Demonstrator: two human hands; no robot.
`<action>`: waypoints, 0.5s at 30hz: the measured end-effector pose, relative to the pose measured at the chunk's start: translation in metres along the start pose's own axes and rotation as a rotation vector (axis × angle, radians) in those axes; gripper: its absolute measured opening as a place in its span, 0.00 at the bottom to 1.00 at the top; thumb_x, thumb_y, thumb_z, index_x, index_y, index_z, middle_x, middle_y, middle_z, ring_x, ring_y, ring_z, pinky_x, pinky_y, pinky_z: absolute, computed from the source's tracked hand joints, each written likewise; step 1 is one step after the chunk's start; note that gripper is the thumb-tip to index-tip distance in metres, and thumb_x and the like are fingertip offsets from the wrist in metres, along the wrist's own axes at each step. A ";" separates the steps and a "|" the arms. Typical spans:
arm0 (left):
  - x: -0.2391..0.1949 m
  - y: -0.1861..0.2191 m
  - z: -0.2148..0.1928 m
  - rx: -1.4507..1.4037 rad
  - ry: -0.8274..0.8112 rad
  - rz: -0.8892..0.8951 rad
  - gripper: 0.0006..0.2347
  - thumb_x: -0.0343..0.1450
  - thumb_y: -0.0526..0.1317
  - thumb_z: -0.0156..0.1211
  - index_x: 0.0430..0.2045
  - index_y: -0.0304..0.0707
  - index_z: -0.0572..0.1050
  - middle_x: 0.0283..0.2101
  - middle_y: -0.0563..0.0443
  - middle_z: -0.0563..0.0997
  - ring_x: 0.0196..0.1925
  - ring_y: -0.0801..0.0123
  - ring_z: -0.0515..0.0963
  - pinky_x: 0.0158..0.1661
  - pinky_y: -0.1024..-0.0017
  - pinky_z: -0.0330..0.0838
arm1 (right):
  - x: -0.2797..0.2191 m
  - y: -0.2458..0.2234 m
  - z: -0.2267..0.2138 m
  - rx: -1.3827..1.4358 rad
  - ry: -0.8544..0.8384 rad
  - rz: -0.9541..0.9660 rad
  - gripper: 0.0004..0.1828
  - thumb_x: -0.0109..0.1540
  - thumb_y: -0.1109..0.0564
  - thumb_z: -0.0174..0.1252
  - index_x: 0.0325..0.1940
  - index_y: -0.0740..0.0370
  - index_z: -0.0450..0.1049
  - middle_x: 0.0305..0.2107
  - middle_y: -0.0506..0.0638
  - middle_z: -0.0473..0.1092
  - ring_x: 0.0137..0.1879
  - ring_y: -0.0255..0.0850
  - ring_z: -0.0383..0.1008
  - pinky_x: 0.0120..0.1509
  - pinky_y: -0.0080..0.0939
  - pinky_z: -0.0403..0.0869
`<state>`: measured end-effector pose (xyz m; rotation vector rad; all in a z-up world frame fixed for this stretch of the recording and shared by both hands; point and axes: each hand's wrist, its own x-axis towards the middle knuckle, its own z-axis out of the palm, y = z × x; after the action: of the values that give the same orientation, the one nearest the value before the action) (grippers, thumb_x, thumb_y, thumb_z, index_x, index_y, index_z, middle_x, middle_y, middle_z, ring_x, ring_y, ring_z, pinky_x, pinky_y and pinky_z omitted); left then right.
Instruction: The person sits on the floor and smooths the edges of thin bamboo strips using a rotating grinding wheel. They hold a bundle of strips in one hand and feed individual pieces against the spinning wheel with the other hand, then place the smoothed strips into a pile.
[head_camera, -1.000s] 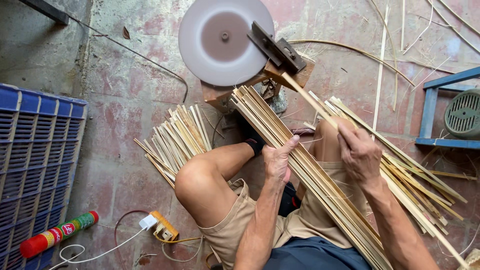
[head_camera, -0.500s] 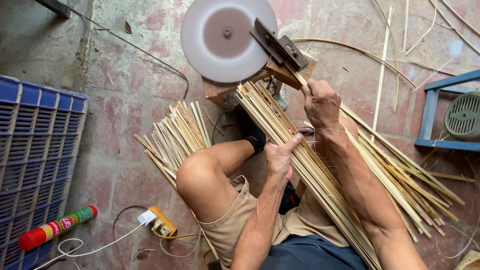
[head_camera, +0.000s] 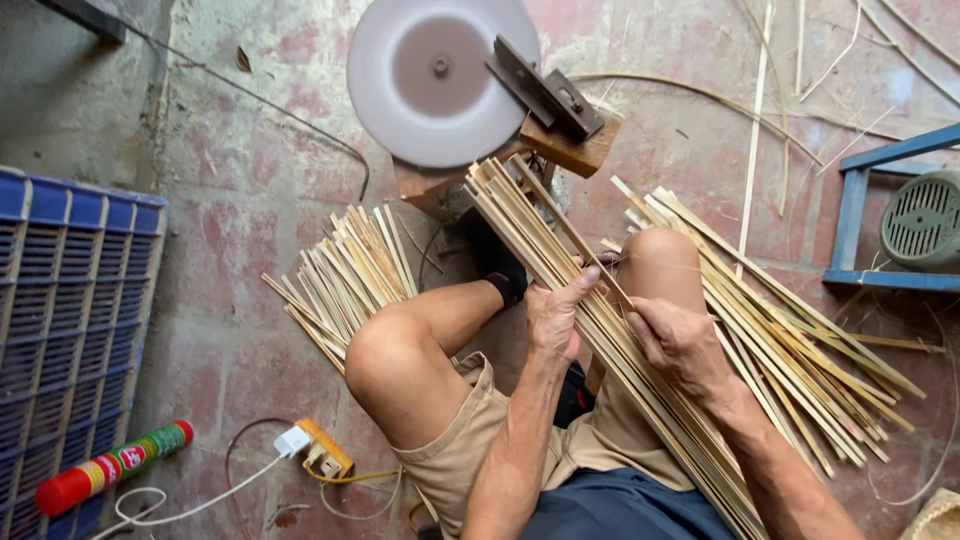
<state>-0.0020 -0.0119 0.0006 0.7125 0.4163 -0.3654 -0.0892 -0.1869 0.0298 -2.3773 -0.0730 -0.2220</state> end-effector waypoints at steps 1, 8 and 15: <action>0.003 0.004 0.001 0.024 0.015 -0.007 0.14 0.63 0.28 0.72 0.39 0.28 0.75 0.33 0.46 0.82 0.30 0.65 0.83 0.33 0.70 0.81 | 0.005 -0.001 0.004 0.044 0.012 0.103 0.12 0.66 0.57 0.59 0.52 0.61 0.78 0.32 0.54 0.77 0.34 0.40 0.79 0.37 0.39 0.77; 0.006 0.006 -0.009 0.078 0.013 -0.012 0.12 0.64 0.28 0.72 0.37 0.26 0.74 0.31 0.45 0.80 0.31 0.66 0.82 0.33 0.70 0.81 | 0.021 0.035 -0.014 -0.445 0.021 0.239 0.18 0.67 0.57 0.61 0.63 0.58 0.79 0.27 0.54 0.74 0.29 0.44 0.73 0.31 0.43 0.72; 0.001 0.004 -0.006 0.106 0.038 0.055 0.16 0.62 0.28 0.75 0.39 0.29 0.74 0.36 0.50 0.80 0.35 0.68 0.81 0.37 0.72 0.81 | 0.125 0.023 0.036 -0.258 0.083 0.105 0.06 0.72 0.56 0.59 0.45 0.62 0.75 0.27 0.55 0.68 0.28 0.46 0.70 0.32 0.47 0.71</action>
<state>-0.0013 -0.0052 -0.0021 0.8337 0.4152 -0.3242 0.0414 -0.1805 0.0116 -2.6161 0.1266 -0.2951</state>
